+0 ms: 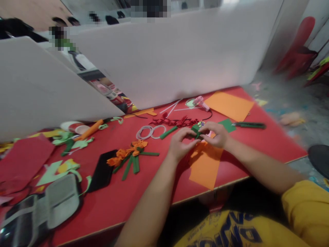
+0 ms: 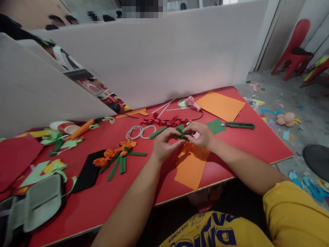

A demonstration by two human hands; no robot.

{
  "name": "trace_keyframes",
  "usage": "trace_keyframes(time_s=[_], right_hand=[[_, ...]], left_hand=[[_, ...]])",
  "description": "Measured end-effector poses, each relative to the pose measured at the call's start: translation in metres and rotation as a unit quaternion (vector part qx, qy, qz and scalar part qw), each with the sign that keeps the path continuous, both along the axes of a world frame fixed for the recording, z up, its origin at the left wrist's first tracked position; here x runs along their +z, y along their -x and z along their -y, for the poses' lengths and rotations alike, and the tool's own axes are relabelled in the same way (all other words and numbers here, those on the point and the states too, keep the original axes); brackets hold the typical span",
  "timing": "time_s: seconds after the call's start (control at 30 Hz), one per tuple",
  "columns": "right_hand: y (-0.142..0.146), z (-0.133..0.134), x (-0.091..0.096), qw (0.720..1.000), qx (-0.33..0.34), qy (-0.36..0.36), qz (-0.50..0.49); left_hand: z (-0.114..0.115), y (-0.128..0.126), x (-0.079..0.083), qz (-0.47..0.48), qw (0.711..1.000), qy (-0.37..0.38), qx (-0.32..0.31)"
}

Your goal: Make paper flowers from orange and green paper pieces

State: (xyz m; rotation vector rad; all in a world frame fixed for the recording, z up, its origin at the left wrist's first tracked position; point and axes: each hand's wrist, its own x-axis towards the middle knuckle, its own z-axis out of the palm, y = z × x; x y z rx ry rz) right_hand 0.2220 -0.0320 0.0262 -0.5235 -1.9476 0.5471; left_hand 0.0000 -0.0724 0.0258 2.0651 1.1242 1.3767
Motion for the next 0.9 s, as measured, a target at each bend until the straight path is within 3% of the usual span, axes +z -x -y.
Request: trace_keyframes(time_s=[0.17,0.37,0.53,0.73,0.9], right_hand=[[-0.003,-0.006,-0.001,0.999,0.017,-0.012,0.030],[-0.007,-0.008,0.003,0.998,0.027,0.042,0.030],[-0.008,-0.010,0.005,0.997,0.038,0.062,0.031],[-0.010,-0.013,-0.001,0.997,0.063,0.009,0.050],[-0.011,-0.012,0.000,0.995,0.084,-0.014,0.053]], left_hand=[[-0.002,0.004,0.003,-0.045,0.999,-0.004,-0.030],[-0.003,0.008,0.001,-0.077,0.997,-0.019,-0.001],[-0.002,0.007,0.004,-0.045,0.998,-0.039,-0.007],[-0.001,0.008,0.003,-0.013,0.999,-0.030,-0.002],[-0.005,0.007,-0.009,0.083,0.996,0.040,-0.003]])
